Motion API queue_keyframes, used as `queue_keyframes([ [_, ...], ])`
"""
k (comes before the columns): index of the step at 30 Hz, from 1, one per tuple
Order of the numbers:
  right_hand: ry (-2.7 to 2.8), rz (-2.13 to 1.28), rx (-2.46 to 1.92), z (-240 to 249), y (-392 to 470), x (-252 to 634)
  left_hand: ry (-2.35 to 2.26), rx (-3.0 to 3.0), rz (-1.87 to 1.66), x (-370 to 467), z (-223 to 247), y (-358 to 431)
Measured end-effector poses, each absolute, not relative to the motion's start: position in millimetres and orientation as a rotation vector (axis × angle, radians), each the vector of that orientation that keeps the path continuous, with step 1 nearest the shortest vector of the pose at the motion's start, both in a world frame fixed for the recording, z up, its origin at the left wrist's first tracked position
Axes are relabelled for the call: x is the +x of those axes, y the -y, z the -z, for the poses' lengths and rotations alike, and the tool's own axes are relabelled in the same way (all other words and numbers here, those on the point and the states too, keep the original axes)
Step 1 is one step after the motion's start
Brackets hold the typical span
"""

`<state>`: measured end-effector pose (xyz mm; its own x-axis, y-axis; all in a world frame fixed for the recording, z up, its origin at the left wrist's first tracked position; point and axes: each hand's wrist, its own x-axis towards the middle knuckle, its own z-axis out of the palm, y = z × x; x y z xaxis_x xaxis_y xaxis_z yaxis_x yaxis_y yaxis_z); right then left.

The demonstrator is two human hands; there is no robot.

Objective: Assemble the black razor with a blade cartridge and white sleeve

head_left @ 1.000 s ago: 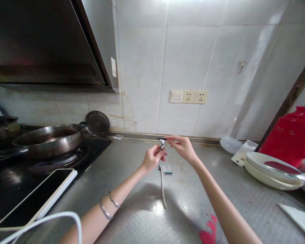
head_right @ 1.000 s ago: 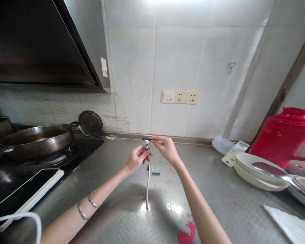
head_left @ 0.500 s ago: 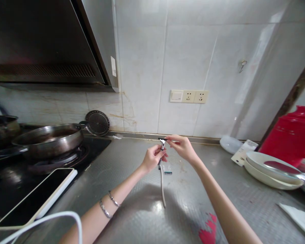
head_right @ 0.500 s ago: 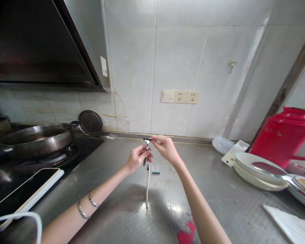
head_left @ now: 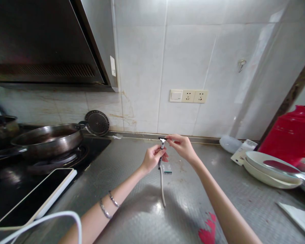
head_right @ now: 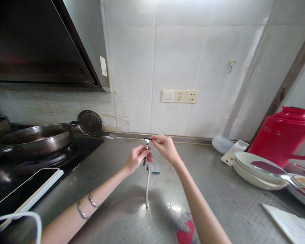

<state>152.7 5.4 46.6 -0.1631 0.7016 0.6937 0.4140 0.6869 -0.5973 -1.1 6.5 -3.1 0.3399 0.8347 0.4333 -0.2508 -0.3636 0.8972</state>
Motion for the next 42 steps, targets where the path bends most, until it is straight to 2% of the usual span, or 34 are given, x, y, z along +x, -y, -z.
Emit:
queue_keyframes([
  [15,1.856,-0.268,-0.869,-53,3,151,-0.558,1.462,-1.266,-1,2,-5],
  [36,1.793,-0.462,-0.930,-52,-1,158,-0.636,1.519,-1.233,-8,-10,-12],
  [42,1.862,-0.262,-1.127,-45,-6,159,-0.793,1.532,-1.379,-16,-8,-34],
])
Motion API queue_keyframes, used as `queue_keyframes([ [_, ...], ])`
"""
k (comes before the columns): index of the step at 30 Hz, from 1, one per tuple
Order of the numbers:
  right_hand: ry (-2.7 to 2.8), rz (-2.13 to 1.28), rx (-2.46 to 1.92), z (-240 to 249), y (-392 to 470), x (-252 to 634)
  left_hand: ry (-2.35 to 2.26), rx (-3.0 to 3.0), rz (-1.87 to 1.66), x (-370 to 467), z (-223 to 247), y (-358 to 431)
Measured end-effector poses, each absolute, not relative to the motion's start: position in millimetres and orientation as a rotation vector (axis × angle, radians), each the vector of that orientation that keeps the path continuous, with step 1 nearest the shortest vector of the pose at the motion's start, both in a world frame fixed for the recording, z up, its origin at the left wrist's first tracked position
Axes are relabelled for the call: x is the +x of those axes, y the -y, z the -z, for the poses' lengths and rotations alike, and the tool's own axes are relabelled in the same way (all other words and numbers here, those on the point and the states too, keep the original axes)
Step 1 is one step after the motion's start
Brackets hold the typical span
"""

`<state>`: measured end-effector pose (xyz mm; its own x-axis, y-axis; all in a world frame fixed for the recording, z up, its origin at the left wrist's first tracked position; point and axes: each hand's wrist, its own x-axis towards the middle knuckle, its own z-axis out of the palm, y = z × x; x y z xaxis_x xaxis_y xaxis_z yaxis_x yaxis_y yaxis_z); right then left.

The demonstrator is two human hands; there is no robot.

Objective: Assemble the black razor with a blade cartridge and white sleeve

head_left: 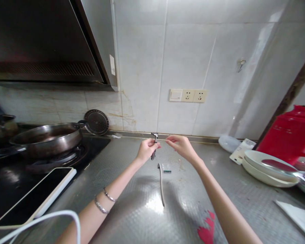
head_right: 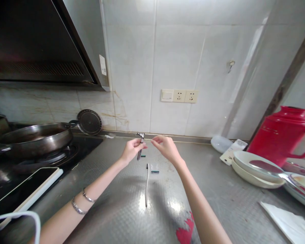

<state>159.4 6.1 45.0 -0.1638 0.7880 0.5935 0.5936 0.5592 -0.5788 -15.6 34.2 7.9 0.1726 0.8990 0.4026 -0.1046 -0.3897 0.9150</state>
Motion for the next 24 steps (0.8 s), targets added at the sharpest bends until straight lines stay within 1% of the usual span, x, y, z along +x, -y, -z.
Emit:
queue_keyframes([
  [2,1.967,-0.276,-1.193,-40,-5,155,-0.868,1.533,-1.418,-18,-6,-41],
  [6,2.158,-0.448,-1.241,-29,1,138,-0.975,1.570,-1.452,-23,-6,-46],
  [8,2.214,-0.465,-1.252,-24,4,128,-0.985,1.600,-1.463,-24,-6,-45],
  [17,2.153,-0.112,-1.456,-7,4,99,-1.046,1.657,-1.473,-23,0,-46],
  [21,2.184,-0.123,-1.489,1,4,96,-1.124,1.727,-1.326,-27,6,-53],
  [24,2.164,-0.343,-1.547,6,4,99,-1.182,1.807,-1.026,-39,3,-58],
])
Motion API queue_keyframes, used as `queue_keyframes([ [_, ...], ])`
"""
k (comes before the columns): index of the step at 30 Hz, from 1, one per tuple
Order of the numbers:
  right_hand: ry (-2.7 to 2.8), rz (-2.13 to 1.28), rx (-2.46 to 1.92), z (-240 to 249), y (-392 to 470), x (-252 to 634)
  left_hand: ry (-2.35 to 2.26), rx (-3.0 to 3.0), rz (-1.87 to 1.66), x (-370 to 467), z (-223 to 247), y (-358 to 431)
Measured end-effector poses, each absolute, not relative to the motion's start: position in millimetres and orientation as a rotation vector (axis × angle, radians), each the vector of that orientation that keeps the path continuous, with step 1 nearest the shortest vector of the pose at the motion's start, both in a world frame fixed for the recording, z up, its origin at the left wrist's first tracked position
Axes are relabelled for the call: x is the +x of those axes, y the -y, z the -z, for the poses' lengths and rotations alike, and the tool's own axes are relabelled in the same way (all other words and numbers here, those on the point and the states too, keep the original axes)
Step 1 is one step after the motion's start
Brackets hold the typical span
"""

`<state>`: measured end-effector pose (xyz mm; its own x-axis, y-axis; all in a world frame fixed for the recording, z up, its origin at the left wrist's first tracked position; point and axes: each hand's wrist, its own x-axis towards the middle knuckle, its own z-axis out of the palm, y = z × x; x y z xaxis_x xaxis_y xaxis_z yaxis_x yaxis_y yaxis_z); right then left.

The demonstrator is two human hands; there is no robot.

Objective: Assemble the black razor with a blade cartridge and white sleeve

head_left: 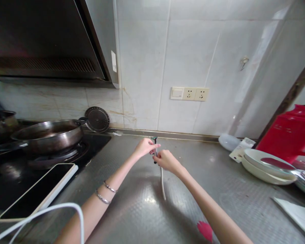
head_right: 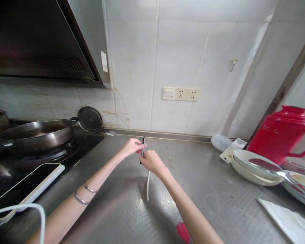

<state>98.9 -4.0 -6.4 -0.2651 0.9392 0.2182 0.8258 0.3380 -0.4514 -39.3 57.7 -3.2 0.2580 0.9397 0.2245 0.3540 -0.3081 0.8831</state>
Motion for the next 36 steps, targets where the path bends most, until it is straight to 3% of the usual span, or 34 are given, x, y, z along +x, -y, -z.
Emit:
queue_keyframes([
  [3,2.120,-0.720,-1.621,13,3,103,-1.263,1.826,-0.805,-57,-7,-60],
  [6,2.092,-1.093,-1.662,21,3,102,-1.332,1.797,-0.821,-70,-18,-60],
  [9,2.111,-1.247,-1.691,30,2,98,-1.357,1.786,-0.810,-74,-23,-61],
  [18,2.233,-1.259,-1.811,41,0,93,-1.383,1.844,-0.660,-70,-21,-61],
  [25,2.339,-0.977,-1.898,37,11,86,-1.369,1.900,-0.629,-69,-17,-61],
  [36,2.326,-1.013,-1.850,30,10,91,-1.374,1.967,-0.579,-68,-8,-67],
])
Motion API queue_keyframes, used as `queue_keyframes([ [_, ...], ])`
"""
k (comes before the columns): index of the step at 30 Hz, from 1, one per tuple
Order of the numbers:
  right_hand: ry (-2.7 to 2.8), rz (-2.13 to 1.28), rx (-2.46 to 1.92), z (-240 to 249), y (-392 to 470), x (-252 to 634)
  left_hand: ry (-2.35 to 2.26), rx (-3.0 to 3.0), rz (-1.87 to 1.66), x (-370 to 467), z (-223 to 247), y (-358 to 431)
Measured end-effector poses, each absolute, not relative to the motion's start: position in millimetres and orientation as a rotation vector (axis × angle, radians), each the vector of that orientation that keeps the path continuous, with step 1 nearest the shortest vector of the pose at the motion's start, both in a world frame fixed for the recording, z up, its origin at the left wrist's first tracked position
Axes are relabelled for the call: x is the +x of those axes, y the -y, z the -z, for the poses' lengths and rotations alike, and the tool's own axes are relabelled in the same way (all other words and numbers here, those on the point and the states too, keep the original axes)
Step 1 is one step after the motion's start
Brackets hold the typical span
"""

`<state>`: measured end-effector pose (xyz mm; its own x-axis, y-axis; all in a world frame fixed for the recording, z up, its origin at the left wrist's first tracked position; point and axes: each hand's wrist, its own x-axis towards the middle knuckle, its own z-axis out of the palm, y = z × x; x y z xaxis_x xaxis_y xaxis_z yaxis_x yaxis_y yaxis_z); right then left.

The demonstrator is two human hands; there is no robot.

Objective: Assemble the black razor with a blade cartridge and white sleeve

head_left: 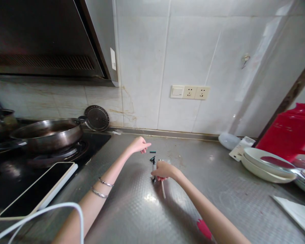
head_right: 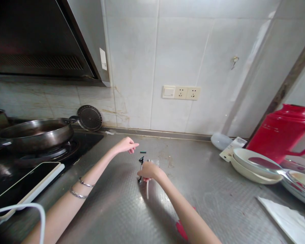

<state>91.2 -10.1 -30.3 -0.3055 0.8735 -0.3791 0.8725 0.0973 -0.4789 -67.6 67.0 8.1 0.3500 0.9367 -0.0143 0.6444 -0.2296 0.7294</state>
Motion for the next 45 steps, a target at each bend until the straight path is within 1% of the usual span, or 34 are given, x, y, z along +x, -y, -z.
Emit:
queue_keyframes([
  [5,2.174,-0.820,-1.878,5,-5,125,-1.474,2.189,-0.644,-75,5,-80],
  [9,2.002,-0.735,-1.921,-8,-18,162,-1.515,2.323,-0.778,-78,32,-95],
  [14,1.902,-0.720,-1.914,-8,-28,192,-1.427,2.503,-0.741,-75,72,-109],
  [18,1.900,-0.732,-1.912,-7,-29,195,-1.385,2.610,-0.658,-68,84,-116],
  [28,1.946,-0.698,-1.900,-5,-30,194,-1.295,2.706,-0.720,-56,89,-120],
  [31,2.001,-0.577,-1.876,-1,-32,193,-1.256,2.730,-0.759,-56,87,-117],
  [34,2.090,-0.338,-1.740,3,-33,191,-1.183,2.759,-0.840,-52,76,-109],
  [36,2.139,-0.239,-1.604,6,-33,187,-1.121,2.780,-0.898,-47,65,-101],
  [40,2.189,-0.172,-1.440,9,-30,180,-1.022,2.828,-0.937,-33,43,-83],
  [45,2.219,-0.138,-1.425,10,-27,177,-0.936,2.822,-0.967,-22,34,-68],
])
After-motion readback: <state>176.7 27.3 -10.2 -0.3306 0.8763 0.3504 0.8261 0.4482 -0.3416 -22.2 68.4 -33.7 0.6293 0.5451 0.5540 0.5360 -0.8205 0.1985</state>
